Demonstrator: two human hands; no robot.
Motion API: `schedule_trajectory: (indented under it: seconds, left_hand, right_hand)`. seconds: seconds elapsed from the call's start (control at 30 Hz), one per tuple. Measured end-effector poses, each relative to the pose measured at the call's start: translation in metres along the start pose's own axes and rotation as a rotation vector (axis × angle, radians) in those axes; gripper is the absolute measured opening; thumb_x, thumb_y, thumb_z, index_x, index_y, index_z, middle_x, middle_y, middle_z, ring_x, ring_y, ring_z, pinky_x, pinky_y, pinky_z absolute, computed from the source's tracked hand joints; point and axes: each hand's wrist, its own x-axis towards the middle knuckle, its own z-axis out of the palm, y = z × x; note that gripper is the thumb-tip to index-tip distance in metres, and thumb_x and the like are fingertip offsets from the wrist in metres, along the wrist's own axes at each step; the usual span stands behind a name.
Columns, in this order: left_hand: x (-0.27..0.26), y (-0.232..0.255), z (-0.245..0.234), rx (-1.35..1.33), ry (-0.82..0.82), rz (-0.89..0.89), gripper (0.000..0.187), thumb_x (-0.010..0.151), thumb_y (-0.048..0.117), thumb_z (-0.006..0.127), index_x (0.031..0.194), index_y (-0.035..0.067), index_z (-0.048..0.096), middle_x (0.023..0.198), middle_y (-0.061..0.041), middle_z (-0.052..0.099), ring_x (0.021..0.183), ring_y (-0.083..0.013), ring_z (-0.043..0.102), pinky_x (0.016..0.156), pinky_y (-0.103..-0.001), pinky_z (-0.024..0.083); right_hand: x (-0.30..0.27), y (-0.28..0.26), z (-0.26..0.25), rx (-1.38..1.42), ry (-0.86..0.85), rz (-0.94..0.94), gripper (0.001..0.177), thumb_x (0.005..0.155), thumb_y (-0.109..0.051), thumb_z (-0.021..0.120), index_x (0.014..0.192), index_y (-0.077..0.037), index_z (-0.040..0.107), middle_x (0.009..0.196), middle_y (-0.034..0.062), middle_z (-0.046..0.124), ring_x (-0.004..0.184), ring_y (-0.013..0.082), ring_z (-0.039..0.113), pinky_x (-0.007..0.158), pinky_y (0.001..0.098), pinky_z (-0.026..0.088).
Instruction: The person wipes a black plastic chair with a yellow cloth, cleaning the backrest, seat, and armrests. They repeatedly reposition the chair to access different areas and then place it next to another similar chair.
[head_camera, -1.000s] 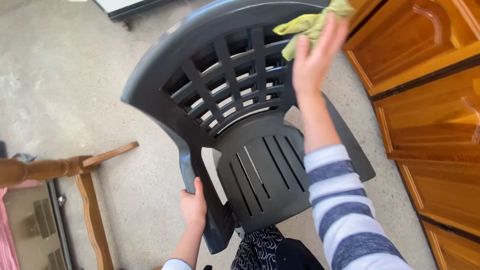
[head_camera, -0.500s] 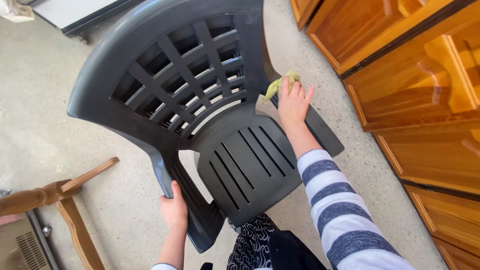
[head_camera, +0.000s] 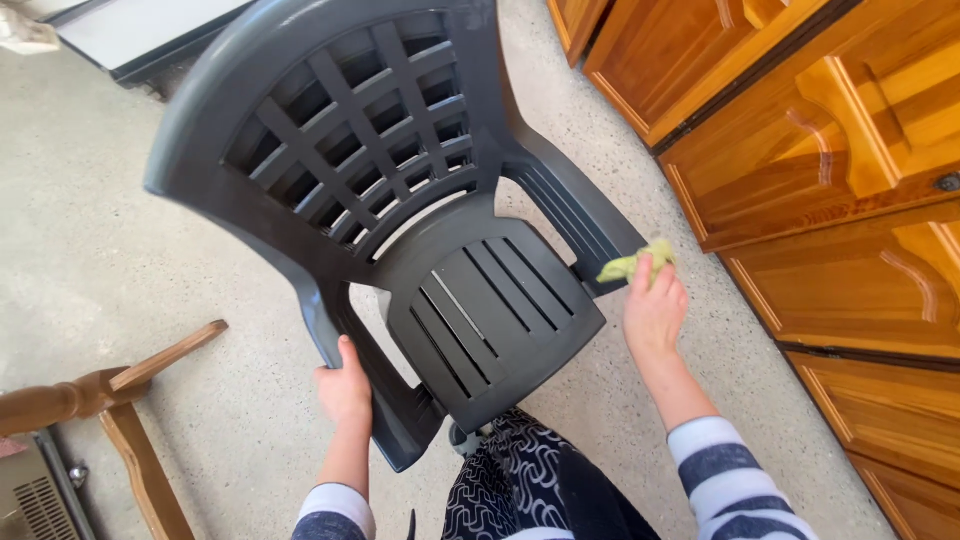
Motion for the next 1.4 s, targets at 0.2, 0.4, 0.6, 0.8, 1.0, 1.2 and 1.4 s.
schedule_trajectory:
  seconds: [0.2, 0.4, 0.6, 0.8, 1.0, 1.2, 1.4]
  left_hand:
    - [0.006, -0.002, 0.005, -0.052, -0.033, -0.053, 0.086, 0.092, 0.076, 0.054, 0.123, -0.004, 0.062, 0.12, -0.032, 0.068, 0.119, -0.0458, 0.064, 0.101, -0.053, 0.05]
    - [0.008, -0.003, 0.009, -0.052, -0.048, -0.135, 0.087, 0.088, 0.079, 0.054, 0.125, 0.0, 0.061, 0.121, -0.029, 0.069, 0.12, -0.0436, 0.064, 0.102, -0.051, 0.051]
    - [0.006, 0.003, 0.003, -0.047, -0.112, -0.178, 0.088, 0.087, 0.081, 0.052, 0.127, 0.003, 0.059, 0.122, -0.029, 0.069, 0.121, -0.044, 0.064, 0.103, -0.051, 0.05]
    - [-0.003, 0.01, -0.004, -0.048, -0.117, -0.198, 0.087, 0.085, 0.082, 0.053, 0.125, 0.006, 0.058, 0.119, -0.027, 0.07, 0.12, -0.0428, 0.065, 0.102, -0.05, 0.051]
    - [0.001, 0.008, -0.003, -0.043, -0.156, -0.207, 0.085, 0.088, 0.08, 0.05, 0.127, 0.005, 0.057, 0.12, -0.029, 0.069, 0.121, -0.0442, 0.064, 0.103, -0.052, 0.05]
    - [0.007, -0.001, 0.004, 0.007, -0.141, -0.221, 0.088, 0.084, 0.087, 0.049, 0.126, 0.01, 0.057, 0.117, -0.025, 0.071, 0.119, -0.0415, 0.065, 0.1, -0.051, 0.052]
    - [0.002, 0.004, -0.001, -0.016, -0.151, -0.221, 0.089, 0.084, 0.085, 0.051, 0.127, 0.008, 0.058, 0.117, -0.028, 0.071, 0.119, -0.0436, 0.065, 0.1, -0.052, 0.051]
  right_hand:
    - [0.008, -0.055, -0.031, 0.734, -0.356, 0.306, 0.058, 0.085, -0.008, 0.074, 0.138, 0.005, 0.053, 0.115, 0.0311, 0.06, 0.103, 0.0507, 0.062, 0.089, 0.0554, 0.051]
    - [0.157, -0.148, 0.015, 1.006, -0.111, 0.221, 0.066, 0.073, -0.008, 0.085, 0.13, -0.009, 0.053, 0.134, 0.0199, 0.041, 0.125, 0.0433, 0.052, 0.1, 0.0514, 0.05]
    - [0.227, -0.232, 0.076, 0.76, -0.028, 0.238, 0.076, 0.058, -0.001, 0.091, 0.121, -0.015, 0.051, 0.123, 0.0119, 0.038, 0.115, 0.0366, 0.05, 0.098, 0.048, 0.05]
    - [0.191, -0.339, 0.074, 1.005, -0.317, 0.366, 0.07, 0.066, 0.003, 0.086, 0.119, -0.01, 0.043, 0.134, 0.0243, 0.039, 0.127, 0.0486, 0.047, 0.111, 0.0547, 0.041]
    - [0.139, -0.404, 0.002, 1.129, -0.28, -0.147, 0.058, 0.06, 0.014, 0.081, 0.105, -0.008, 0.051, 0.115, 0.0174, 0.05, 0.119, 0.0461, 0.048, 0.106, 0.0578, 0.039]
    - [0.118, -0.404, -0.022, 1.396, -0.162, -0.555, 0.039, 0.074, 0.002, 0.069, 0.103, -0.018, 0.053, 0.098, 0.0038, 0.045, 0.1, 0.0329, 0.054, 0.087, 0.0432, 0.051]
    - [0.145, -0.349, 0.114, 1.072, -0.042, -0.781, 0.026, 0.081, -0.014, 0.076, 0.097, -0.021, 0.057, 0.087, 0.0076, 0.045, 0.082, 0.0316, 0.055, 0.071, 0.0419, 0.051]
